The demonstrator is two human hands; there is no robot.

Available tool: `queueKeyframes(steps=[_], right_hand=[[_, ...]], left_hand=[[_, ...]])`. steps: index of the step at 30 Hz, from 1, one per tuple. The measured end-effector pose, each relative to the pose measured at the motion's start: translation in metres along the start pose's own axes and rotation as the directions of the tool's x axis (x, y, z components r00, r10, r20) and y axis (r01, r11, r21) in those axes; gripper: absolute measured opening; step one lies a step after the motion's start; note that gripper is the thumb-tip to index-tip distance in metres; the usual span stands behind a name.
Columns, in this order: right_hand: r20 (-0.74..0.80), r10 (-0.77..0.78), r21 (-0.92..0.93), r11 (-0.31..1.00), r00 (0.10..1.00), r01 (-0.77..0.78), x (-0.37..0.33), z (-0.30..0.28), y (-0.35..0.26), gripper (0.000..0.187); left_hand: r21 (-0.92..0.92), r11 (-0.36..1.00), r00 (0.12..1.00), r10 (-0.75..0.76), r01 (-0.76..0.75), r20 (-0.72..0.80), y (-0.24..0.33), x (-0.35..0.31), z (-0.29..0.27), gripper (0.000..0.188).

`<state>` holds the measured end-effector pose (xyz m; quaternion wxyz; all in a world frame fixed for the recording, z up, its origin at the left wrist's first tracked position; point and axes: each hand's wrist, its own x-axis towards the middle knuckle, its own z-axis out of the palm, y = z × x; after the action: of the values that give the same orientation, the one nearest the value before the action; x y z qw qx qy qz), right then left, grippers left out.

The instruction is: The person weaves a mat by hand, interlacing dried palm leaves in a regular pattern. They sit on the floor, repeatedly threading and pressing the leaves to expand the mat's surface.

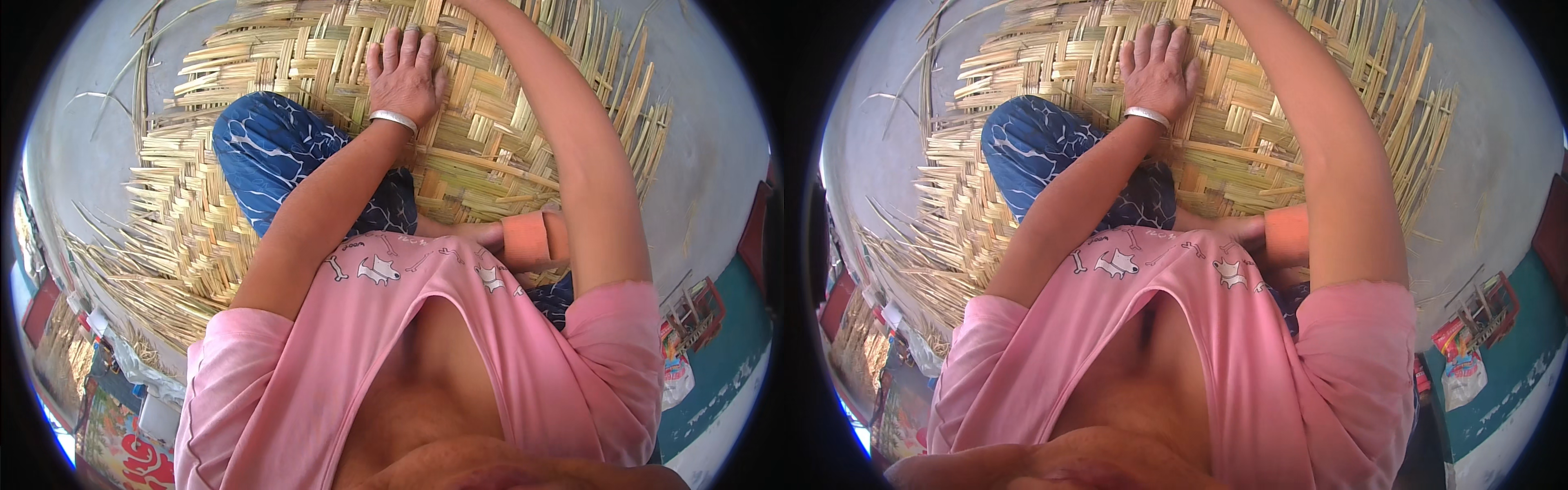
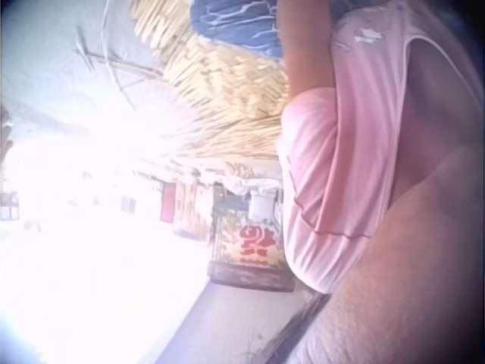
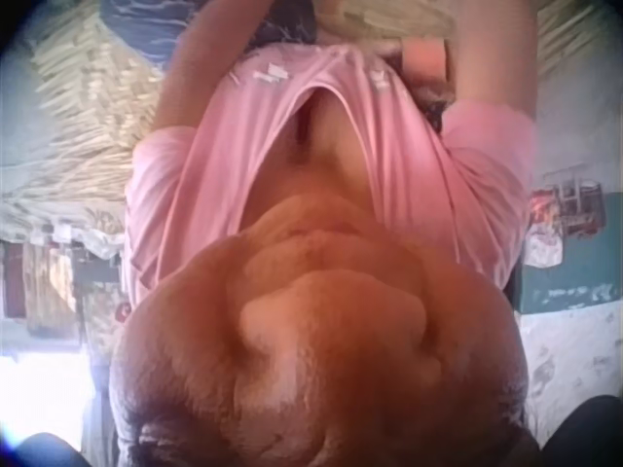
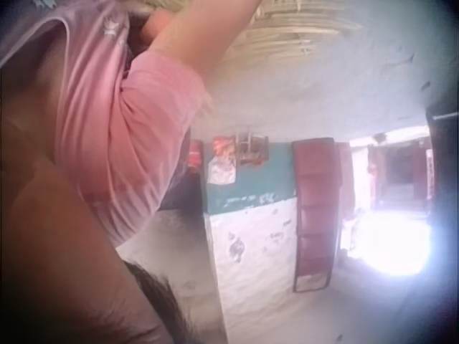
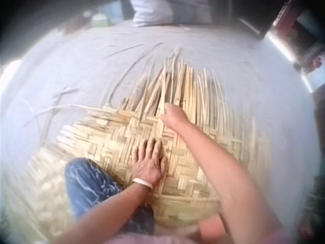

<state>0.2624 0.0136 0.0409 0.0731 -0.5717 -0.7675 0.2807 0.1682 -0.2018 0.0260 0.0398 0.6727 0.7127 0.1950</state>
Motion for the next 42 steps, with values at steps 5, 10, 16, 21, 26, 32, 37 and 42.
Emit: queueKeyframes(steps=[5, 10, 16, 21, 26, 32, 37, 42], right_hand=[[-0.144, 0.094, 0.092, 0.992, 0.985, -0.082, -0.041, -0.027, 0.0, 0.027], [0.035, 0.154, 0.007, 0.988, 0.988, -0.154, -0.088, -0.014, 0.062, 0.043], [0.021, 0.303, -0.13, 0.946, 0.953, -0.298, -0.103, -0.013, 0.032, 0.054], [0.121, 0.402, -0.21, 0.904, 0.908, -0.373, -0.096, -0.027, 0.009, 0.055], [0.194, 0.415, -0.182, 0.905, 0.889, -0.384, -0.094, -0.035, 0.003, 0.053], [0.139, 0.384, -0.157, 0.919, 0.913, -0.363, -0.097, -0.029, 0.006, 0.055], [0.045, 0.329, -0.108, 0.94, 0.943, -0.323, -0.103, -0.02, 0.022, 0.051], [-0.13, 0.233, -0.025, 0.971, 0.964, -0.238, -0.13, -0.002, 0.028, 0.05]], left_hand=[[0.012, 1.0, 1.0, -0.006, 0.006, -0.007, -0.003, -0.001, 0.001, 0.058], [-0.012, 1.0, 1.0, -0.001, 0.0, -0.013, -0.001, 0.0, 0.002, 0.057], [-0.022, 1.0, 1.0, 0.01, -0.01, -0.018, -0.002, 0.001, 0.0, 0.057], [-0.012, 1.0, 1.0, 0.015, -0.015, -0.027, -0.002, 0.0, 0.001, 0.057], [0.008, 1.0, 1.0, 0.015, -0.015, -0.007, -0.003, 0.0, 0.0, 0.057], [0.02, 1.0, 1.0, 0.022, -0.022, -0.004, -0.003, 0.0, 0.001, 0.057], [0.0, 1.0, 1.0, 0.009, -0.009, 0.002, -0.001, 0.0, -0.001, 0.057], [-0.02, 1.0, 1.0, 0.0, 0.0, -0.007, 0.0, 0.001, -0.003, 0.058]])
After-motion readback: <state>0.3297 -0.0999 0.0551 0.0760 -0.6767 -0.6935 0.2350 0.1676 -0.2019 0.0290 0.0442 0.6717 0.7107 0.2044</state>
